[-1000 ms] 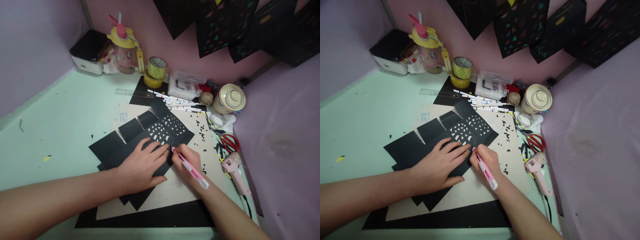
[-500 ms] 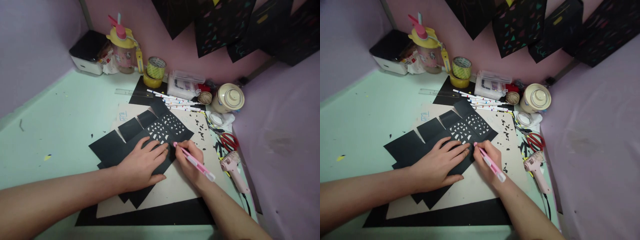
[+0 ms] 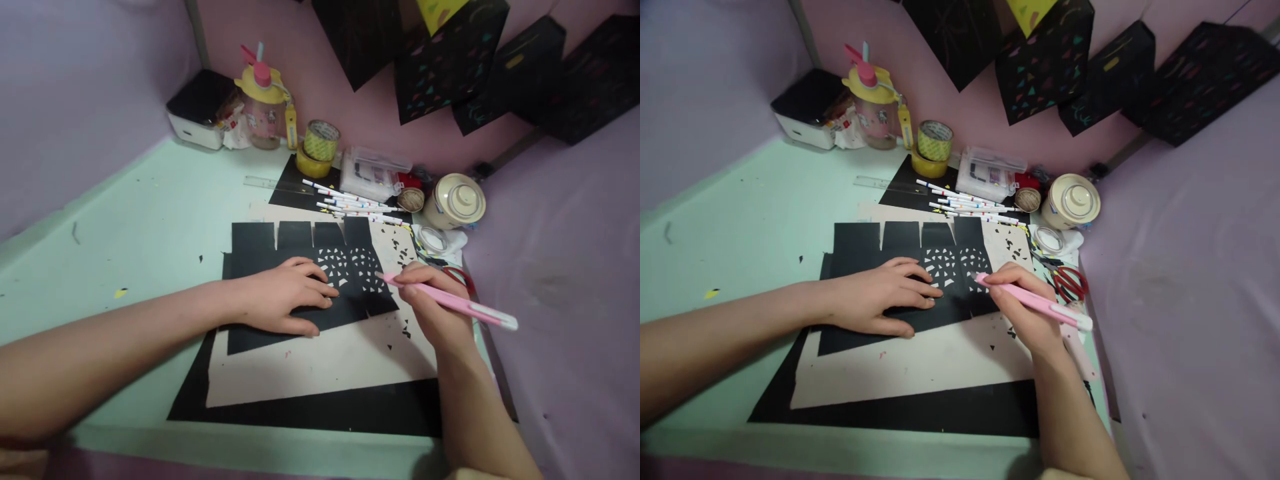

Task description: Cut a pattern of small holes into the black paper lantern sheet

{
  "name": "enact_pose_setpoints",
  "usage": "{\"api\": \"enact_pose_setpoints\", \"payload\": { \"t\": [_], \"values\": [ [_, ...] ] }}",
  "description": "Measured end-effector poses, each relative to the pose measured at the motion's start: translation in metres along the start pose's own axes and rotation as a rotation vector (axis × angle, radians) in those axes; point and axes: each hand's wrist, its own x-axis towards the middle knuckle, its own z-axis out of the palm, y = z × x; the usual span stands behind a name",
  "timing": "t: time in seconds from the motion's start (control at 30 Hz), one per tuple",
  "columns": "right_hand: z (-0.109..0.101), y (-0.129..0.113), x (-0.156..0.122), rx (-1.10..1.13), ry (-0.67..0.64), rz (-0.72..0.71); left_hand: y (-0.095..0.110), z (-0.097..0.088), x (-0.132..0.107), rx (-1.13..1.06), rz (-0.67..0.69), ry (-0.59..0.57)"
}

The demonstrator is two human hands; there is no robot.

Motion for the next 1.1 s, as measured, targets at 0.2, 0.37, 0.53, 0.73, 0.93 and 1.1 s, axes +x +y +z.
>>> {"api": "enact_pose_setpoints", "payload": {
  "t": [0.2, 0.37, 0.53, 0.73, 0.93, 1.1],
  "values": [
    [0.017, 0.016, 0.000, 0.041, -0.267, 0.202, -0.003, 0.000, 0.001, -0.083, 0.059, 0.014],
    [0.030, 0.027, -0.002, 0.073, -0.375, 0.259, -0.006, 0.003, 0.000, -0.076, 0.091, 0.033],
    [0.028, 0.028, -0.001, 0.070, -0.382, 0.285, -0.006, 0.004, -0.001, -0.072, 0.094, 0.023],
    [0.030, 0.027, -0.002, 0.011, -0.380, 0.301, -0.006, 0.004, -0.002, -0.083, 0.087, 0.027],
    [0.031, 0.026, -0.002, 0.002, -0.387, 0.314, -0.006, 0.004, -0.001, -0.090, 0.091, 0.044],
    [0.032, 0.025, -0.002, 0.003, -0.390, 0.327, -0.005, 0.003, -0.001, -0.095, 0.089, 0.056]
  ]
}}
